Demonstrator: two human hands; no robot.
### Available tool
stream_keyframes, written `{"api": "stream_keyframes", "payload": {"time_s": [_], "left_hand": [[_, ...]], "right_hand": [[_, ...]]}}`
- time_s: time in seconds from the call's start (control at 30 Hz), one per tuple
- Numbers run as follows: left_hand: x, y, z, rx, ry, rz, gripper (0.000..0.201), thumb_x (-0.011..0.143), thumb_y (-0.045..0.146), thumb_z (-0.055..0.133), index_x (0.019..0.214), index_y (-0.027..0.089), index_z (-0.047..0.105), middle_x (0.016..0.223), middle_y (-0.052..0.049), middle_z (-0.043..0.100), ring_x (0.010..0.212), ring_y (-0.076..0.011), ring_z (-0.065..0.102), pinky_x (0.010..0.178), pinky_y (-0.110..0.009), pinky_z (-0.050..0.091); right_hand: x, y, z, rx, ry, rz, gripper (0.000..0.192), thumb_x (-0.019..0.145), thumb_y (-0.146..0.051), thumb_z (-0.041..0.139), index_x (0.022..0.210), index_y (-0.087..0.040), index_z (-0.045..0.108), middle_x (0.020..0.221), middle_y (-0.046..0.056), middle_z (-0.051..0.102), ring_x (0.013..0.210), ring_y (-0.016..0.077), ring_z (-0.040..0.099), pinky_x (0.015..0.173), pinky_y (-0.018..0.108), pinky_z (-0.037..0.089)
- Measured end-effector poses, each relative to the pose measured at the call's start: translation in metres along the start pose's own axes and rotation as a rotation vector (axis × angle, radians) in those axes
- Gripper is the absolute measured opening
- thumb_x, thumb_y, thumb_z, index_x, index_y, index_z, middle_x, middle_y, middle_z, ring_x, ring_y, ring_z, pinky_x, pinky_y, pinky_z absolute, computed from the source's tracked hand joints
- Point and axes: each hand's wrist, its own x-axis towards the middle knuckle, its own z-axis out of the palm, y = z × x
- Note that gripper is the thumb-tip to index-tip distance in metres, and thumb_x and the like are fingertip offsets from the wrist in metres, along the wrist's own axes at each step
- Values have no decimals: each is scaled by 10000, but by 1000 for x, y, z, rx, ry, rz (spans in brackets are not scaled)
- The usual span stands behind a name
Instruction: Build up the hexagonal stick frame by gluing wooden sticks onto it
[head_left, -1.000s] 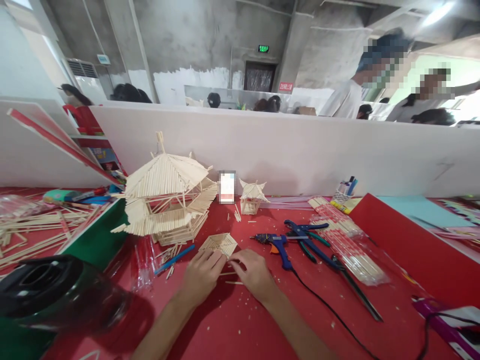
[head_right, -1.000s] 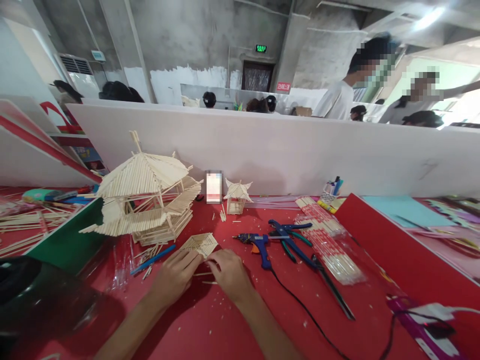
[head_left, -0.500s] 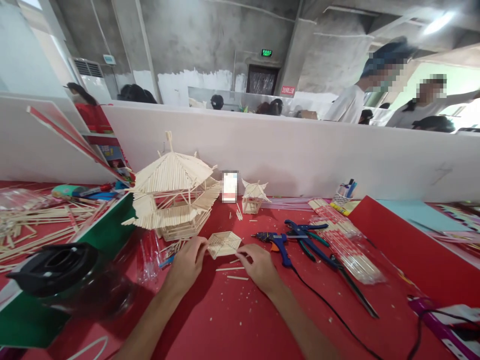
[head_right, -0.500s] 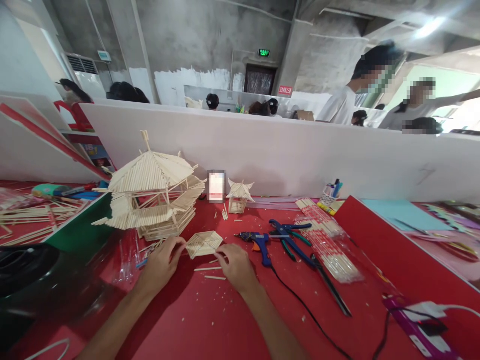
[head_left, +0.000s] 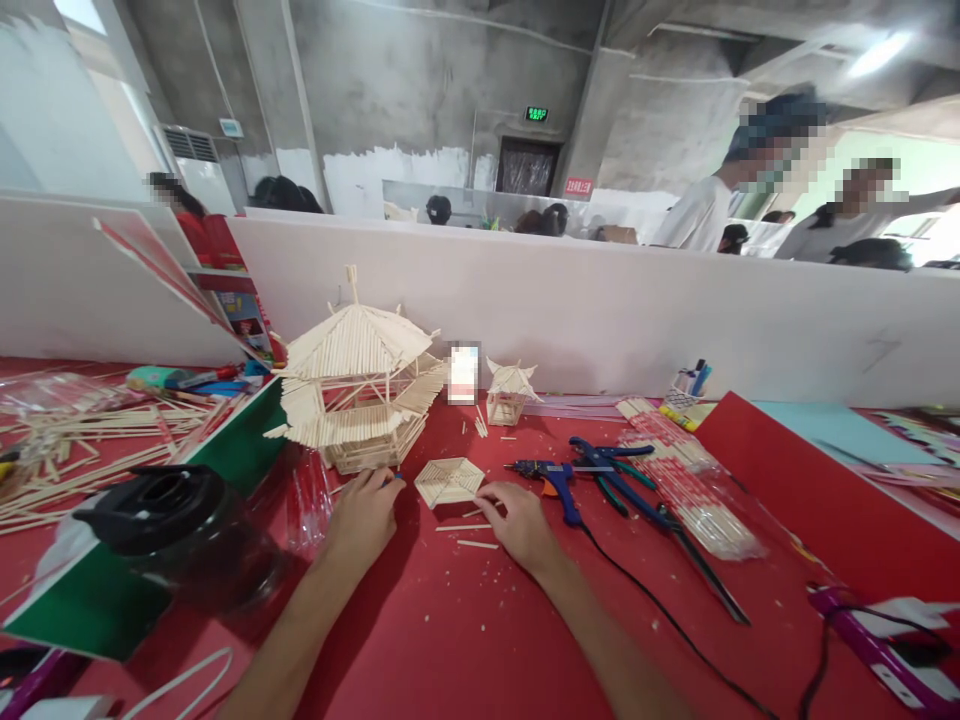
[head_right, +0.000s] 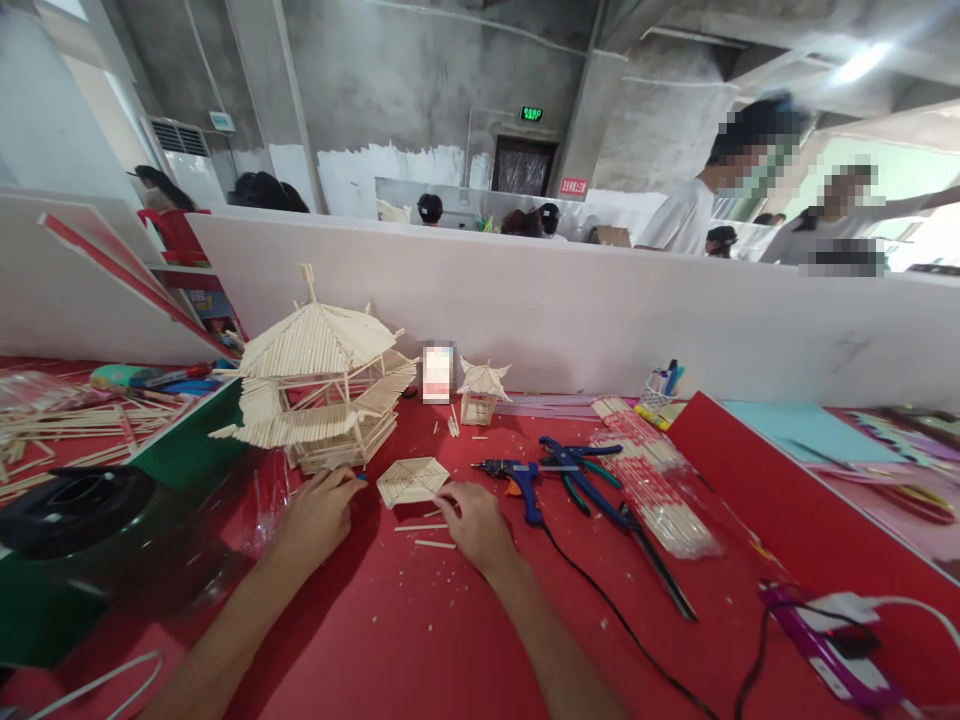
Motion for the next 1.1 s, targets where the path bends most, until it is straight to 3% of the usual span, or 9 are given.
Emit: {"api": "stream_keyframes", "payload": {"time_s": [0.17,0.27,0.4,0.7,0.97,1.1], "left_hand": [[1,20,2,-148,39,184,208,966,193,462,1036,205,658,978,-44,682,899,-203,615,828,-333,468],[2,31,4,-40,13,231,176,931,109,502,922,200,652,900,-39,678,839,-208,603,781,-327,459],[2,37,-1,50,-69,237,239,862,0,500,935,190,624,954,-62,666,897,-231,599,802,-339,465],[10,34,1,-10,-92,290,286,855,-22,430,922,201,596,953,-49,664,923,-222,600,868,-355,471],[14,29,17,-128,-67,194,227,916,56,382,935,190,564,922,-54,616,866,-218,590,819,-358,475],[15,25,23,-216,-47,91,210,952,109,337,901,200,518,826,-20,605,769,-180,615,706,-291,486]], "right_hand": [[1,-3,1,-14,-8,-4,117,928,-222,598,885,-214,707,841,34,745,785,196,672,739,291,487],[2,-6,1,-17,-15,-16,140,934,-212,580,882,-217,710,837,35,745,787,191,668,740,286,479],[3,-7,-1,-12,-28,-40,157,930,-187,568,884,-223,713,848,34,746,796,187,666,750,280,471],[8,-4,-3,21,-20,-41,163,903,-140,562,870,-216,702,853,39,739,806,185,665,753,265,469],[13,-3,0,51,-18,-1,216,883,-101,513,801,-212,679,745,10,712,699,163,648,665,234,446],[15,-2,4,41,-10,21,194,868,-98,515,784,-206,653,721,11,691,679,165,628,650,239,435]]}}
